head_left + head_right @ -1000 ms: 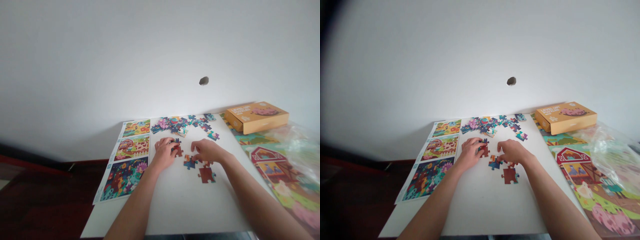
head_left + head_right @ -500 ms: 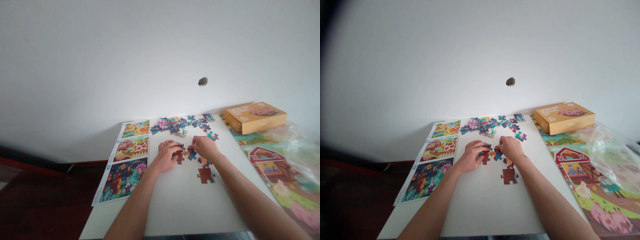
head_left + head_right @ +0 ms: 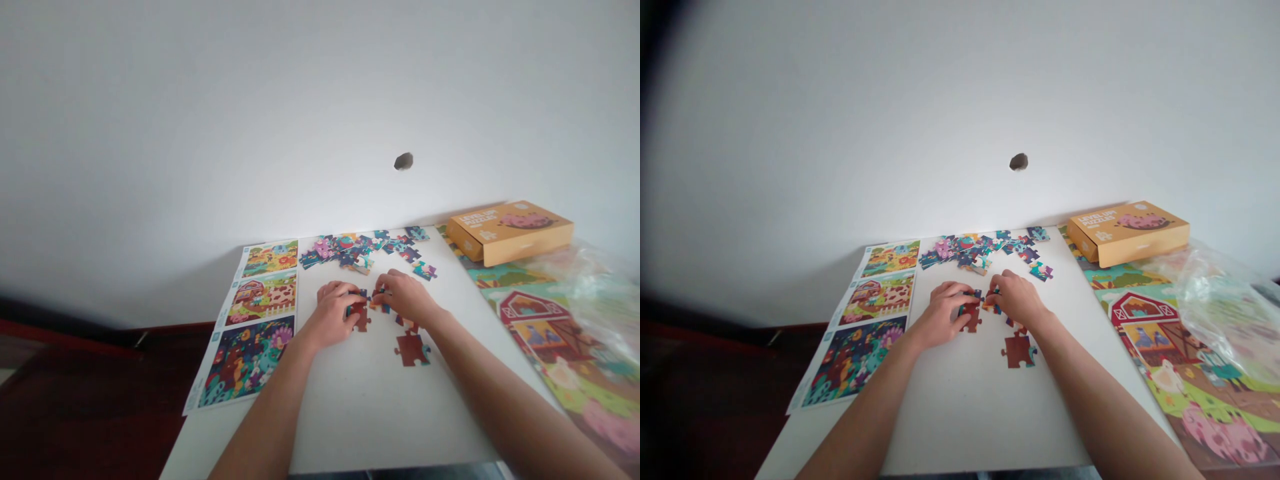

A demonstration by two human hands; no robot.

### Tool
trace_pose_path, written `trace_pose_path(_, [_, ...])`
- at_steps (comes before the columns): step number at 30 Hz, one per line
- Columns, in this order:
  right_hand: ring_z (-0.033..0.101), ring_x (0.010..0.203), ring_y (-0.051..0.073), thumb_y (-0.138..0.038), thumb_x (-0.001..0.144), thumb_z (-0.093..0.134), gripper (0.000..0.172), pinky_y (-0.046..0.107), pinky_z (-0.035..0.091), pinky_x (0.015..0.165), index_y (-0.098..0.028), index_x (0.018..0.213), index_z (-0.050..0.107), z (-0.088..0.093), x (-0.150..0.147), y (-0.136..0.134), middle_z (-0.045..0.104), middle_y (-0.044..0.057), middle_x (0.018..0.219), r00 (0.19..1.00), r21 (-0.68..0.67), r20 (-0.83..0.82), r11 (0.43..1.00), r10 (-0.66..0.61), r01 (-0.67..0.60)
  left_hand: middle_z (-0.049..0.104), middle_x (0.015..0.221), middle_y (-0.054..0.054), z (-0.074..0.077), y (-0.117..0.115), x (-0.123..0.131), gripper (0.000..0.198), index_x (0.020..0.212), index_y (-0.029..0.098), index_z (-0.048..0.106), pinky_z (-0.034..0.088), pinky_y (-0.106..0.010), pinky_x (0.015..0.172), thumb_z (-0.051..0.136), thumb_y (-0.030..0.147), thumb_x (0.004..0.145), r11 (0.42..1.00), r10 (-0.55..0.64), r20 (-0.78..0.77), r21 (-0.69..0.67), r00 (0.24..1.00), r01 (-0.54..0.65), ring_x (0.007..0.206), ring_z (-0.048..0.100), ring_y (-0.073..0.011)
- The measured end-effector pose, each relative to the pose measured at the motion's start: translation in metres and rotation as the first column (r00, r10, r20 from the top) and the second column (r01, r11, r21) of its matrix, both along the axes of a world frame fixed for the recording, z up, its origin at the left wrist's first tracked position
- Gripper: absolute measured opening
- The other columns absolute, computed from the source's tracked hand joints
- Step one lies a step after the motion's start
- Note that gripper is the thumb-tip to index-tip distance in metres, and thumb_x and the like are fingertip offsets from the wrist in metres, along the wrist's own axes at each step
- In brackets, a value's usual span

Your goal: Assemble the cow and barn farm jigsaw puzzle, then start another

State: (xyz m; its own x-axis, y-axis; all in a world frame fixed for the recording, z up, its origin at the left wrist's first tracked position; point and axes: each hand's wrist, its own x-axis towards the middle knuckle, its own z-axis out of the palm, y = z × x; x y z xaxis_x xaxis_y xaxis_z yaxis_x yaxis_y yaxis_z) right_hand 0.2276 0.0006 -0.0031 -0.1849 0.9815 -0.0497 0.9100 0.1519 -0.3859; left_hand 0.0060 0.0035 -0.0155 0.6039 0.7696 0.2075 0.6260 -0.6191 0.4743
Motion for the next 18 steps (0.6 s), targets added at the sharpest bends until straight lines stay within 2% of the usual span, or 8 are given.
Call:
trace_pose_path(3, [0.062, 0.087, 0.016, -0.028, 0.088, 0.065, 0.010, 0.025, 0.038, 0.073, -0.025, 0.095, 0.071, -0.0039, 0.0012, 0.0033, 0.063, 0.003, 0.100, 0.998, 0.007, -0.055, 1.000, 0.005, -0.004, 0.065, 0.120, -0.003, 0.0019, -0.0012, -0.0001, 0.033, 0.108, 0.030, 0.074, 0.038, -0.045, 0.107, 0.070, 0.016, 0.078, 0.999, -0.042, 0.007, -0.022, 0.999, 0.042, 0.115, 0.054, -0.0251])
trace_pose_path(7, [0.062, 0.089, 0.017, -0.027, 0.089, 0.064, 0.010, 0.025, 0.039, 0.076, -0.024, 0.095, 0.071, -0.0071, 0.0028, 0.0052, 0.063, 0.004, 0.098, 0.995, 0.019, -0.091, 0.999, 0.031, -0.029, 0.065, 0.119, -0.003, 0.0016, -0.0017, 0.0003, 0.031, 0.108, 0.030, 0.074, 0.037, -0.046, 0.107, 0.071, 0.018, 0.079, 0.998, -0.050, 0.000, -0.025, 0.999, 0.049, 0.114, 0.054, -0.0254])
trace_pose_path(13, [0.062, 0.088, 0.017, -0.029, 0.089, 0.064, 0.011, 0.025, 0.040, 0.076, -0.023, 0.095, 0.071, -0.0056, 0.0008, 0.0037, 0.065, 0.004, 0.095, 0.993, 0.008, -0.098, 0.997, 0.072, -0.071, 0.064, 0.118, -0.004, -0.0039, 0.0010, 0.0006, 0.028, 0.110, 0.029, 0.073, 0.039, -0.046, 0.106, 0.071, 0.025, 0.083, 0.998, 0.065, -0.022, 0.025, 0.998, -0.064, 0.113, 0.054, -0.0258])
trace_pose_path(18, [0.062, 0.087, 0.017, -0.027, 0.088, 0.062, 0.014, 0.026, 0.041, 0.078, -0.024, 0.097, 0.072, 0.0016, -0.0004, -0.0014, 0.064, 0.004, 0.094, 0.980, -0.004, -0.099, 0.984, 0.174, -0.176, 0.064, 0.119, -0.005, -0.0038, 0.0031, -0.0005, 0.027, 0.111, 0.027, 0.073, 0.039, -0.047, 0.105, 0.070, 0.024, 0.084, 0.988, 0.151, -0.029, 0.043, 0.988, -0.150, 0.116, 0.053, -0.0268])
